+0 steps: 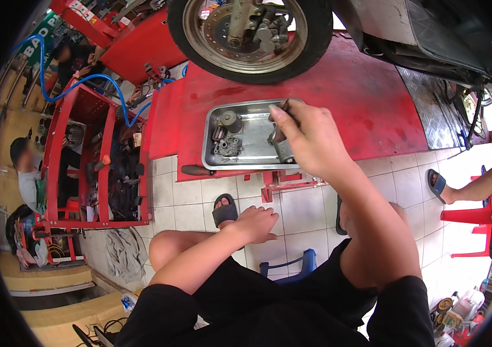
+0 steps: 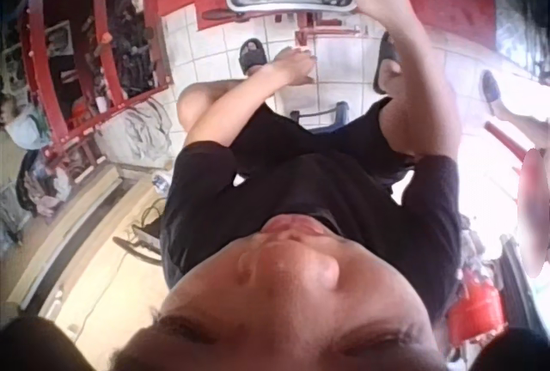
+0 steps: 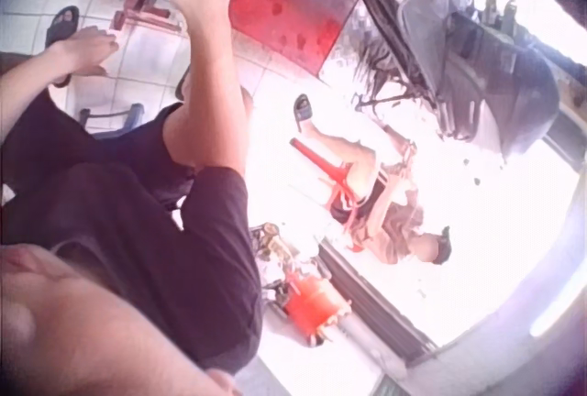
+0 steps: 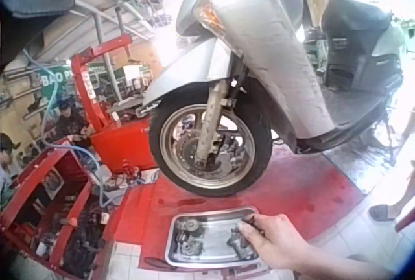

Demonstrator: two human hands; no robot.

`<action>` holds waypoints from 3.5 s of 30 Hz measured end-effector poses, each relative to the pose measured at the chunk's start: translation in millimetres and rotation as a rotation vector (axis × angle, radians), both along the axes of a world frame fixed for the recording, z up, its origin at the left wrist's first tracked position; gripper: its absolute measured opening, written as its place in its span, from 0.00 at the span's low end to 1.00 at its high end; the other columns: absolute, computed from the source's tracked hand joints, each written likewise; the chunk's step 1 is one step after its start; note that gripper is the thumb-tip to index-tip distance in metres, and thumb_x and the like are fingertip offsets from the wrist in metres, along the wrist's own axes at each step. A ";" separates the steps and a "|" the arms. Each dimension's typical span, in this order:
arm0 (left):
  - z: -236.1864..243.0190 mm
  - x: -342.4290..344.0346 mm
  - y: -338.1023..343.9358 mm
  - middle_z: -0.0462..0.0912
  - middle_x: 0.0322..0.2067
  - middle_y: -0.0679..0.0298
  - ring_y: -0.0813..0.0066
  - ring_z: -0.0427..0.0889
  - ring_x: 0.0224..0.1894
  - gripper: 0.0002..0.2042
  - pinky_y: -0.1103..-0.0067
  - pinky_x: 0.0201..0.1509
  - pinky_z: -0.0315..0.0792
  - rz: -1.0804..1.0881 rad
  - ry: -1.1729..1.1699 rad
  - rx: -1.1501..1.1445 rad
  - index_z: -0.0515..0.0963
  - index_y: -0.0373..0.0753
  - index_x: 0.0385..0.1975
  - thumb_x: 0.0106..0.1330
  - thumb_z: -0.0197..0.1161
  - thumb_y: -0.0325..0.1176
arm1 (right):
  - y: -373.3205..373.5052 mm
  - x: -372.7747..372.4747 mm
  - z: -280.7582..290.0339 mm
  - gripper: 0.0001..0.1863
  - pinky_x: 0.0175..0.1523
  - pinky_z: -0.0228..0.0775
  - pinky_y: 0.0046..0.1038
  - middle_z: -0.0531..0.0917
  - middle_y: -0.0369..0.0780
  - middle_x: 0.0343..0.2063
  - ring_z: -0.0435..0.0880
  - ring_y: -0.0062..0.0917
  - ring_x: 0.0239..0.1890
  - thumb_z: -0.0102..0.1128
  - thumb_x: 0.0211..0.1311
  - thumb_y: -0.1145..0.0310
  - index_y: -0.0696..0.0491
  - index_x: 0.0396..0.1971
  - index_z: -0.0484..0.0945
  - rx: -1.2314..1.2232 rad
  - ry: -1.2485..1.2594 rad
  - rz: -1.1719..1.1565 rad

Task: The person sits on a low stool and uses a screwdriver to disassemble a cylindrical mechanical component over a metal tray. They remove internal parts and place them into the tray, which already contains other disassembled pieces.

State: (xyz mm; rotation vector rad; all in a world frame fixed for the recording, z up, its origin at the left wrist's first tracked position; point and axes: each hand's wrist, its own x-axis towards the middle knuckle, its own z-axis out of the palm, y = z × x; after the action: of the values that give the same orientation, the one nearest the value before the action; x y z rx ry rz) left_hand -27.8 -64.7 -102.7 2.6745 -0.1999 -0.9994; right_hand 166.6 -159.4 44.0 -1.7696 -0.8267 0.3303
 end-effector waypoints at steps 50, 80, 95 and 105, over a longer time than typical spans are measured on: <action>-8.8 -9.3 -7.1 0.78 0.49 0.55 0.56 0.77 0.56 0.24 0.63 0.59 0.70 -0.036 0.111 0.017 0.74 0.35 0.49 0.63 0.66 0.50 | 11.7 24.2 -27.3 0.16 0.40 0.73 0.42 0.84 0.50 0.24 0.83 0.48 0.31 0.55 0.69 0.62 0.62 0.34 0.81 -0.342 -0.147 -0.053; -10.7 -11.3 -9.4 0.78 0.49 0.55 0.57 0.77 0.57 0.24 0.62 0.61 0.69 -0.028 0.097 0.002 0.75 0.36 0.48 0.62 0.67 0.49 | 15.2 -4.6 -32.8 0.15 0.45 0.74 0.45 0.85 0.49 0.35 0.82 0.47 0.42 0.54 0.69 0.62 0.59 0.40 0.81 -0.495 -0.495 0.278; -10.9 -11.7 -10.3 0.78 0.49 0.55 0.57 0.77 0.57 0.25 0.62 0.61 0.69 -0.033 0.100 0.005 0.75 0.35 0.49 0.62 0.68 0.49 | 17.8 -9.3 -39.4 0.12 0.38 0.75 0.45 0.84 0.48 0.28 0.84 0.46 0.35 0.56 0.67 0.64 0.58 0.32 0.81 -0.384 -0.588 0.250; -11.6 -12.8 -10.9 0.79 0.49 0.55 0.57 0.77 0.57 0.25 0.62 0.61 0.69 -0.035 0.084 0.009 0.75 0.35 0.49 0.62 0.68 0.49 | 19.9 -11.2 -36.5 0.13 0.41 0.74 0.46 0.84 0.49 0.29 0.83 0.47 0.36 0.54 0.69 0.64 0.58 0.33 0.81 -0.392 -0.512 0.250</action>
State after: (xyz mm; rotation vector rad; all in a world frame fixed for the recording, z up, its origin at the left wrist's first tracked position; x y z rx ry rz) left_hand -40.5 -75.5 -114.3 2.6393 -0.2257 -1.1226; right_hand 155.3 -139.6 7.4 -2.1590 -1.4325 0.2101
